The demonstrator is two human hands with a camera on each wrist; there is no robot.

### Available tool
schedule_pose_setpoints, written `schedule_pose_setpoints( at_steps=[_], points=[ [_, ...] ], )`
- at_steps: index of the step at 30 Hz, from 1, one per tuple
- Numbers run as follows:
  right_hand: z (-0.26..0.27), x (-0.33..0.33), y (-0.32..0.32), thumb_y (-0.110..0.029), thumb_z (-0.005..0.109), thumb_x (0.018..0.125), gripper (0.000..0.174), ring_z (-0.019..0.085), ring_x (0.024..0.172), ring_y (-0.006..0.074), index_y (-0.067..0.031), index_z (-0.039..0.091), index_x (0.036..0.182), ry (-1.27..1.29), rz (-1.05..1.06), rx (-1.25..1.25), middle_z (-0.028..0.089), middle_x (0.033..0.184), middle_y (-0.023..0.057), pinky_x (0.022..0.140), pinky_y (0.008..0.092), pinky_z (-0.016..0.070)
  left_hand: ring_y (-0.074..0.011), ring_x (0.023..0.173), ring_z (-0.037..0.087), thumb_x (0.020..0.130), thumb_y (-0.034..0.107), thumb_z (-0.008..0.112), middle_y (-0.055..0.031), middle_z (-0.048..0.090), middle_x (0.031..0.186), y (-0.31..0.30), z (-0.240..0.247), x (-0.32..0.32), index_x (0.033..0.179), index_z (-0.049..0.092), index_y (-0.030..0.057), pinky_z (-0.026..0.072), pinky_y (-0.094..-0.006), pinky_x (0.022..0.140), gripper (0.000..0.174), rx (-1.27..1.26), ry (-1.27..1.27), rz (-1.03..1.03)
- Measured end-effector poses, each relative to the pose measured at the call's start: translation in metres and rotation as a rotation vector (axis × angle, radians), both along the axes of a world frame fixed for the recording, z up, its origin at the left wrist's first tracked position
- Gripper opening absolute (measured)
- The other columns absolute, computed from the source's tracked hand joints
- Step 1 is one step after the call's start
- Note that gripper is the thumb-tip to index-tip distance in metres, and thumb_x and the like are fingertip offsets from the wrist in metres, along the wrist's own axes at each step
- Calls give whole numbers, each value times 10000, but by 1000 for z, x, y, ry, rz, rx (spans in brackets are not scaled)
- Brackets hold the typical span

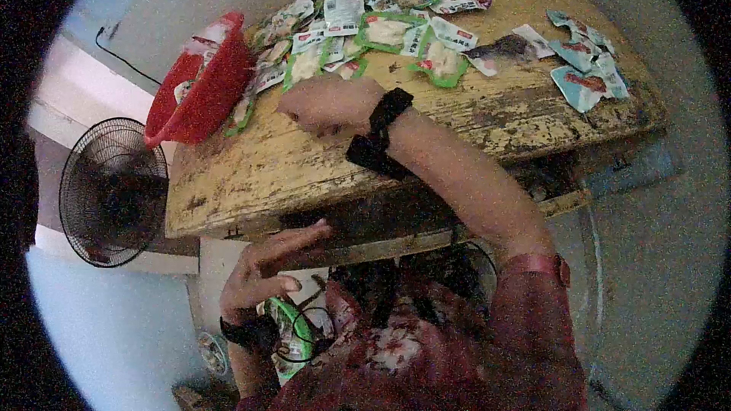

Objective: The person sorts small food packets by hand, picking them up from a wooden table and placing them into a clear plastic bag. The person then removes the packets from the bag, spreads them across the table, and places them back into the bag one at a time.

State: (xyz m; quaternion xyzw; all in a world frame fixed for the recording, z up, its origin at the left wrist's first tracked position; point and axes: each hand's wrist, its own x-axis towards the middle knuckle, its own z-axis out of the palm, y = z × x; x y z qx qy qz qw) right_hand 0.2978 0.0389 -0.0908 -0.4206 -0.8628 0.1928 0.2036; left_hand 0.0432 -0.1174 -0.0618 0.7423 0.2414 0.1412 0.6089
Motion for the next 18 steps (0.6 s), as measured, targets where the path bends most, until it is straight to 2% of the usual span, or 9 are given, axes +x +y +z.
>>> schedule_pose_setpoints(
  at_steps=[3, 4, 7, 8, 11, 14, 16, 18],
  points=[
    [3, -3, 0, -143, 598, 830, 165, 662, 864, 348, -56, 646, 961, -63, -30, -53, 673, 870, 149, 693, 468, 494, -343, 1431, 409, 928, 277, 711, -220, 499, 1478, -7, 2, 12, 1412, 573, 77, 351, -430, 1145, 542, 213, 314, 129],
    [1, -3, 1, -142, 595, 832, 161, 661, 860, 348, -55, 646, 958, -44, -34, -63, 673, 869, 149, 692, 468, 493, -354, 1410, 434, 958, 398, 644, -197, 493, 1490, -9, 4, 21, 1389, 609, 113, 362, -463, 1147, 518, 324, 345, 111],
    [2, -3, 0, -140, 587, 835, 154, 657, 849, 352, -55, 644, 950, -26, -38, -59, 672, 864, 150, 690, 469, 491, -377, 1387, 453, 976, 416, 616, -210, 484, 1488, -3, -2, 43, 1372, 618, 109, 372, -456, 1142, 501, 356, 427, -65],
    [3, -2, -1, -138, 584, 833, 154, 655, 846, 353, -55, 645, 948, -52, -30, -41, 671, 862, 150, 690, 469, 491, -426, 1270, 535, 987, 436, 604, -286, 527, 1385, -3, -7, 52, 1312, 645, 61, 439, -435, 1053, 498, 434, 431, -70],
    [5, -4, 0, -136, 578, 826, 154, 652, 839, 356, -55, 642, 940, -120, -15, 33, 665, 852, 152, 687, 471, 489, -429, 1207, 571, 1004, 515, 530, -278, 553, 1352, 9, -26, 72, 1323, 640, 74, 462, -436, 1012, 555, 490, 401, -157],
    [-1, -2, 3, -140, 575, 818, 151, 653, 821, 355, -56, 638, 928, -120, 9, 101, 660, 824, 151, 676, 472, 489, -419, 1252, 557, 1053, 487, 457, -228, 589, 1355, 12, -31, 92, 1304, 644, 54, 445, -451, 1059, 534, 482, 499, -237],
    [-6, 3, 2, -146, 580, 808, 143, 661, 786, 339, -58, 632, 907, -25, 70, 236, 658, 779, 138, 657, 465, 489, -415, 1179, 598, 1044, 542, 438, -242, 640, 1248, 16, -25, 107, 1275, 654, 30, 465, -445, 1020, 602, 273, 584, -321],
    [-5, 0, 2, -138, 585, 797, 139, 666, 764, 323, -59, 632, 901, -65, 25, 164, 658, 765, 129, 645, 459, 489, -406, 1108, 631, 1030, 601, 417, -254, 675, 1153, 18, -18, 120, 1244, 661, 5, 481, -441, 981, 679, 154, 660, -383]
  ],
)
